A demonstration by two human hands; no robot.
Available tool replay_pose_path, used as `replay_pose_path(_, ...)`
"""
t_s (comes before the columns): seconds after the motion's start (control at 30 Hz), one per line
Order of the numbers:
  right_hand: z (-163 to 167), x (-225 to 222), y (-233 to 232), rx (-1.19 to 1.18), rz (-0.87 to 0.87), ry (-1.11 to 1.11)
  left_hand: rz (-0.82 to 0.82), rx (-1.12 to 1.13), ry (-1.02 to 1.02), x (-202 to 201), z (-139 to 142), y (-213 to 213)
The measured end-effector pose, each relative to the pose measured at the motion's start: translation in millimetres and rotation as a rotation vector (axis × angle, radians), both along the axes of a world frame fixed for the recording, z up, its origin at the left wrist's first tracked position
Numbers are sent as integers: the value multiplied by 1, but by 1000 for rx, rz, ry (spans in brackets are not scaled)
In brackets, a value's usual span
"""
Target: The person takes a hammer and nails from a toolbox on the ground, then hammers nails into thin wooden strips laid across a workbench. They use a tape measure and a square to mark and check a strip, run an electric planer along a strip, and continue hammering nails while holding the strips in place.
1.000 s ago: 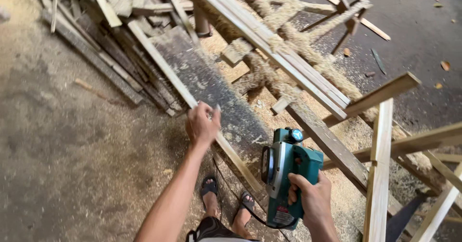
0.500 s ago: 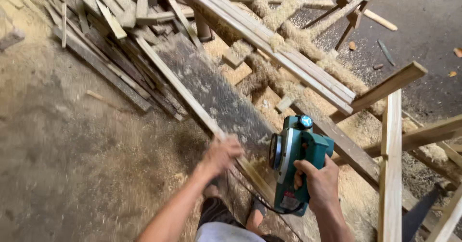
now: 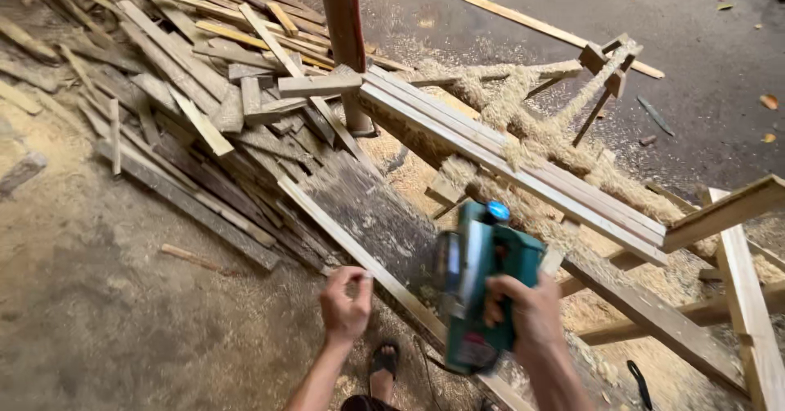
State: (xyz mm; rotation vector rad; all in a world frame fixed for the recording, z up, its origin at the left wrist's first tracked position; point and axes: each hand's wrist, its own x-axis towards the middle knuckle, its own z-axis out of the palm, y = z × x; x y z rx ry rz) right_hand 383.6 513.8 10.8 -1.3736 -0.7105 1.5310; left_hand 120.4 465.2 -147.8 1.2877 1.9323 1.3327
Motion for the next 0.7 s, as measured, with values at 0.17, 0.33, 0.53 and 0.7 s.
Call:
replay_pose_path(0.17,-11,-93,52,98,114,8,186,147,-58,-30,15,6)
replay_pose_path(0.33,-34,-177,115,141,47,77,124,148,-85,-53,40,20)
replay_pose_path(0.53,-72,-227,180,31,-196,6,44,176,-59,-64,30,12)
replay_pose_path(0.7,-103,-247,190,71,-264,-13,-17,48,37,-76,-31,-4)
